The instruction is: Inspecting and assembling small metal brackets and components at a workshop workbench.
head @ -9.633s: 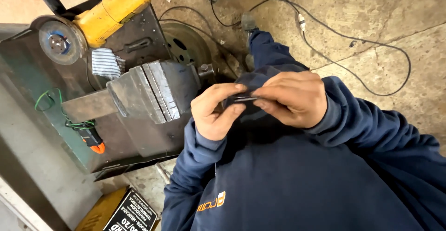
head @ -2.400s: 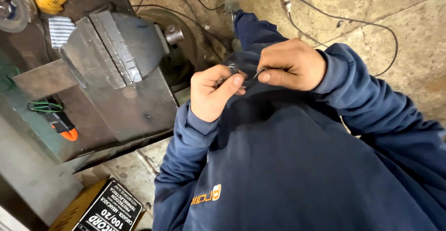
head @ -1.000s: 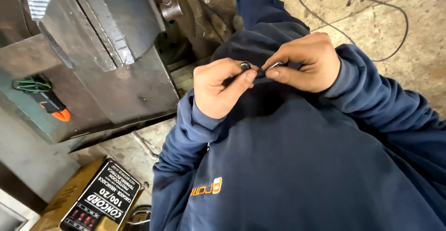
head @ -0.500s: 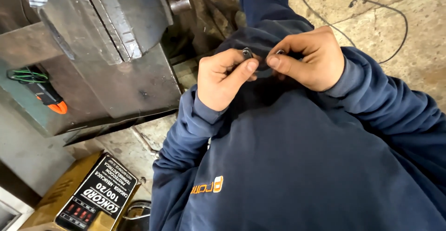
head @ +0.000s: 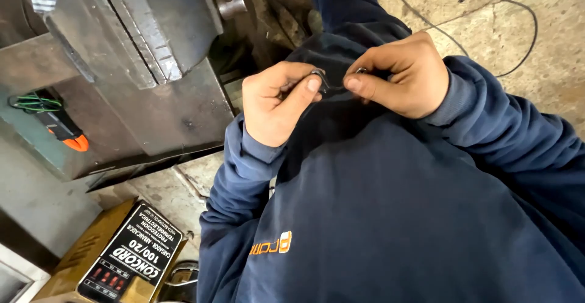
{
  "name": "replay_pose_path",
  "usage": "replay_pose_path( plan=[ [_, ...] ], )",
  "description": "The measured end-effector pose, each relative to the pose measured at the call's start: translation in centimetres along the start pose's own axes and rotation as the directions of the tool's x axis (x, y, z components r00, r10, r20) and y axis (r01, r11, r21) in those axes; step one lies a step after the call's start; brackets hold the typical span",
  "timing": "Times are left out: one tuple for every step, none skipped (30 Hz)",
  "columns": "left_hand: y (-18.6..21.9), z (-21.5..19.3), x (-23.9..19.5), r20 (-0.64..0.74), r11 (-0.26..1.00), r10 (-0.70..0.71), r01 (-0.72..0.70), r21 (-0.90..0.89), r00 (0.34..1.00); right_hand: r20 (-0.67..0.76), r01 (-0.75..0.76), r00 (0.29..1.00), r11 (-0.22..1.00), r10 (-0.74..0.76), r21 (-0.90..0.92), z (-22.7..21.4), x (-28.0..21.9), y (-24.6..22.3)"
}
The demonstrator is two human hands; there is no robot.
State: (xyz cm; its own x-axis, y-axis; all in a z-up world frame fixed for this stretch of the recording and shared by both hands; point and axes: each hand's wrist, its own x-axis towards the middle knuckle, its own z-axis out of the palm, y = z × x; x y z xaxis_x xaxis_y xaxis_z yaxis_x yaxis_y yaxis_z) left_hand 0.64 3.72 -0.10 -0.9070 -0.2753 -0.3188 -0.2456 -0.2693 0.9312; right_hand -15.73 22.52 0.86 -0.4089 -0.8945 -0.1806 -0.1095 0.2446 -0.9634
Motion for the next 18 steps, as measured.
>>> replay_pose_path(
  plan=[
    [0.0,0.1,0.0,-0.012,0.999,0.025,-0.024,0.025,1.000,0.001,0.001,1.000,1.000,-0.001,0.002,0.0,0.0,0.0],
    [-0.1,0.2,-0.1,-0.024,0.998,0.049,-0.048,0.051,0.998,0.003,0.003,1.000,1.000,-0.003,0.003,0.0,0.0,0.0],
    [-0.2,0.2,-0.1,-0.023,0.998,0.048,-0.047,0.052,0.999,0.002,0.002,1.000,1.000,-0.002,0.005,0.0,-0.1,0.1],
    [-0.3,0.3,-0.2,-0.037,0.999,0.042,-0.042,0.024,0.998,0.010,0.002,1.000,1.000,-0.002,0.007,0.0,-0.1,0.2],
    [-0.4,0.3,-0.2,-0.051,0.999,0.036,-0.036,-0.003,0.998,0.018,0.001,1.000,1.000,-0.001,0.009,0.0,-0.1,0.3],
    [-0.4,0.3,-0.2,-0.051,0.999,0.036,-0.036,-0.003,0.998,0.018,0.001,1.000,1.000,-0.001,0.009,0.0,-0.2,0.2],
    [-0.3,0.3,-0.2,-0.048,0.999,0.053,-0.052,0.005,0.997,0.016,0.002,1.000,1.000,-0.002,0.005,0.0,-0.2,0.2],
    [-0.3,0.3,-0.2,-0.046,0.997,0.070,-0.070,0.013,0.996,0.015,0.003,1.000,1.000,-0.003,0.000,-0.1,-0.3,0.1],
    [-0.3,0.3,-0.2,-0.047,0.997,0.070,-0.070,0.013,0.996,0.016,0.003,1.000,1.000,-0.003,0.000,0.0,-0.3,0.1],
    [-0.2,0.3,-0.2,-0.046,0.996,0.088,-0.087,0.036,0.995,0.013,0.002,1.000,1.000,-0.002,0.020,0.0,-0.3,0.0],
    [-0.2,0.3,-0.2,-0.045,0.993,0.107,-0.104,0.059,0.993,0.010,0.000,1.000,0.999,-0.001,0.041,0.1,-0.3,-0.1],
    [-0.2,0.3,-0.2,-0.046,0.993,0.107,-0.105,0.060,0.993,0.011,0.001,1.000,0.999,-0.002,0.041,0.1,-0.4,-0.3],
    [-0.2,0.2,-0.3,-0.044,0.994,0.101,-0.099,0.042,0.994,0.001,0.013,1.000,1.000,-0.013,-0.019,0.1,-0.4,-0.5],
    [-0.2,0.2,-0.3,-0.044,0.995,0.096,-0.095,0.024,0.994,-0.007,0.026,1.000,0.997,-0.027,-0.079,0.1,-0.5,-0.7],
    [-0.1,0.1,-0.3,-0.046,0.995,0.098,-0.096,0.025,0.994,-0.005,0.029,1.000,0.996,-0.029,-0.079,0.2,-0.7,-0.8],
    [0.0,0.1,-0.3,-0.031,0.993,0.114,-0.113,0.038,0.993,-0.020,0.026,0.999,0.995,-0.028,-0.097,0.3,-0.9,-0.9],
    [0.0,0.0,-0.3,-0.015,0.990,0.130,-0.129,0.050,0.991,-0.035,0.024,0.999,0.993,-0.028,-0.116,0.4,-1.1,-1.0],
    [0.0,-0.2,-0.3,-0.017,0.990,0.130,-0.129,0.051,0.991,-0.034,0.024,0.999,0.993,-0.029,-0.115,0.2,-1.2,-1.3]
  ],
)
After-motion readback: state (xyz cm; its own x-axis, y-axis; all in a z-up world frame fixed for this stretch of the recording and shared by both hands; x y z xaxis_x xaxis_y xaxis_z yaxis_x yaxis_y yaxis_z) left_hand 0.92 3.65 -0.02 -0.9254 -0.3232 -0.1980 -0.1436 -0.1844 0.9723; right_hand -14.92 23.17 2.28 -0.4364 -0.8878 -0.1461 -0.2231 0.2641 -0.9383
